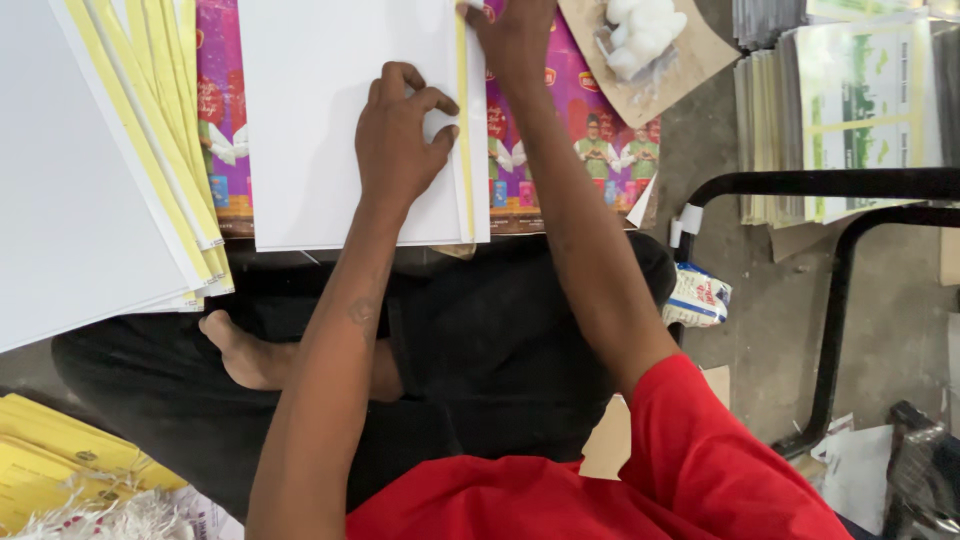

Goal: The person inserts a stack of white paper sheets into a purple printed cover. They smooth the edges and align the stack. The person repeats this process with multiple covers and stacks of paper, creating finished notebooks.

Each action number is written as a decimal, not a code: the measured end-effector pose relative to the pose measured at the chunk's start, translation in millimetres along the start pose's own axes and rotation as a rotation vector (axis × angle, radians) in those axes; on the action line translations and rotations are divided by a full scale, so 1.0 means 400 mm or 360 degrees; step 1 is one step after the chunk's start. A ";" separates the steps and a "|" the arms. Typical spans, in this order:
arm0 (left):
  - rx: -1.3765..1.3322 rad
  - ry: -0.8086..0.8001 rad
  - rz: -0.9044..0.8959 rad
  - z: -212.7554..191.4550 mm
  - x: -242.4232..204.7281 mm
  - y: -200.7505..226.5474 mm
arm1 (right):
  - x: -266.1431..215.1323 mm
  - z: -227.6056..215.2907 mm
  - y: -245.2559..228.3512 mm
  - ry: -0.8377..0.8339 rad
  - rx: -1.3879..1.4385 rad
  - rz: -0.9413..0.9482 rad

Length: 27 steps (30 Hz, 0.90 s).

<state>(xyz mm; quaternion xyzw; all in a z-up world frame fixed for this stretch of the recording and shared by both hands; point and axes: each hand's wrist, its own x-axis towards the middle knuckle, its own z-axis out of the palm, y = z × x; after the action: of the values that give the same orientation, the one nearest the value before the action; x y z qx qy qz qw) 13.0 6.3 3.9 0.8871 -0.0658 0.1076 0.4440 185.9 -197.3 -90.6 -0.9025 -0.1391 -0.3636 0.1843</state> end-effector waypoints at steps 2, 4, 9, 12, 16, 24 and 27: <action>-0.0018 0.0002 -0.0017 -0.002 -0.002 0.000 | -0.029 -0.103 -0.075 -0.0240 0.0314 0.0154; -0.0020 -0.0001 -0.0035 -0.002 0.000 -0.004 | -0.055 -0.205 -0.146 -0.0350 0.0300 0.0145; -0.0024 0.0045 -0.0050 0.012 -0.006 -0.007 | -0.169 -0.430 -0.310 -0.0583 0.0356 0.0380; -0.0020 0.0057 -0.0063 0.012 -0.001 -0.008 | -0.238 -0.522 -0.377 -0.0629 0.0331 0.0335; -0.0012 0.0055 -0.0067 0.010 -0.007 -0.003 | -0.289 -0.560 -0.436 -0.0574 0.0290 0.0282; -0.0045 -0.0052 -0.0009 -0.025 -0.017 0.005 | -0.279 -0.616 -0.476 -0.0393 0.0666 0.0405; -0.0092 -0.0031 0.0125 -0.032 -0.019 -0.002 | -0.258 -0.553 -0.440 -0.0480 0.0922 0.0657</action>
<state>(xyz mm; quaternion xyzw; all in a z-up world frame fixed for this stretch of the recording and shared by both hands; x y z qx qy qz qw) 4.1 17.3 8.7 0.8716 -0.1081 0.1144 0.4642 -87.6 -148.1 24.5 -0.8653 -0.0770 -0.1278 0.4785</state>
